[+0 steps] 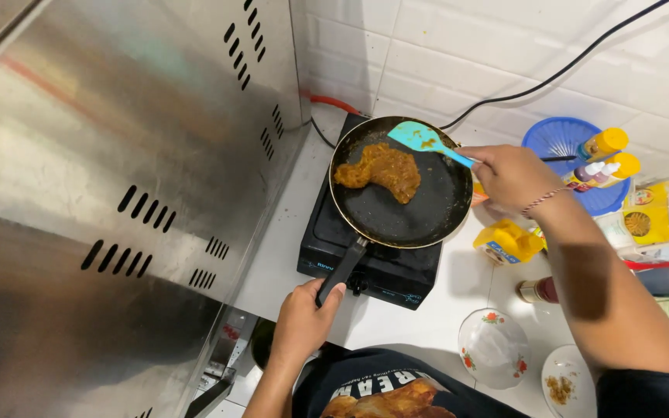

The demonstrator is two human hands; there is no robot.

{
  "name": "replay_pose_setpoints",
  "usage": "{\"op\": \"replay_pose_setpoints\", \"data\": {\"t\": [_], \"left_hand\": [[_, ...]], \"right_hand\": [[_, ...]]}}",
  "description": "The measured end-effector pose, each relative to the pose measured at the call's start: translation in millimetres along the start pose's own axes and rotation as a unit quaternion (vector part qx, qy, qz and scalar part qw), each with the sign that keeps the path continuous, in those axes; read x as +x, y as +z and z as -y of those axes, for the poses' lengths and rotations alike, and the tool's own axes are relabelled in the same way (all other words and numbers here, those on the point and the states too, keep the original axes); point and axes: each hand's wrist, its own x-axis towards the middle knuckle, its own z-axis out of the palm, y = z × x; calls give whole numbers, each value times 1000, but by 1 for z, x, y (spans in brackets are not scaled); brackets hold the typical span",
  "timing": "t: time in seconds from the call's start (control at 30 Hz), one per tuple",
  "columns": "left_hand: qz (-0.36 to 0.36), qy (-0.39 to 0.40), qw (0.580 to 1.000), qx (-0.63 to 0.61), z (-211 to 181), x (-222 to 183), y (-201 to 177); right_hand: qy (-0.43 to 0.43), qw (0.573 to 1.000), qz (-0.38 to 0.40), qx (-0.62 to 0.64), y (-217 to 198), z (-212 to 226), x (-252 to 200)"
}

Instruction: Stirring and frying a thick food mixture in a pan, then moving to a sink area to handle bowls and clean.

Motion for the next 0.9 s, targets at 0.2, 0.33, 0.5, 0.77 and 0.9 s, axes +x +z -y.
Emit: {"op": "replay_pose_setpoints", "data": {"t": [0.2,0.33,0.5,0.77,0.9], "left_hand": [[-17,12,1000,19,0,-1,2],[-9,-3,1000,19,0,-1,0],[2,16,1000,5,-3,3,-10],[7,1,1000,0,-5,9,-20],[11,-19,1000,7,-7,7,-19]], "right_hand": [[84,983,135,-96,26,22,11],[113,985,64,-111,-30,14,-9],[-31,973,69,-218,-25,-27,57],[-204,956,116,-178,27,-4,183],[-241,907,150,-310,-2,60,172]]}}
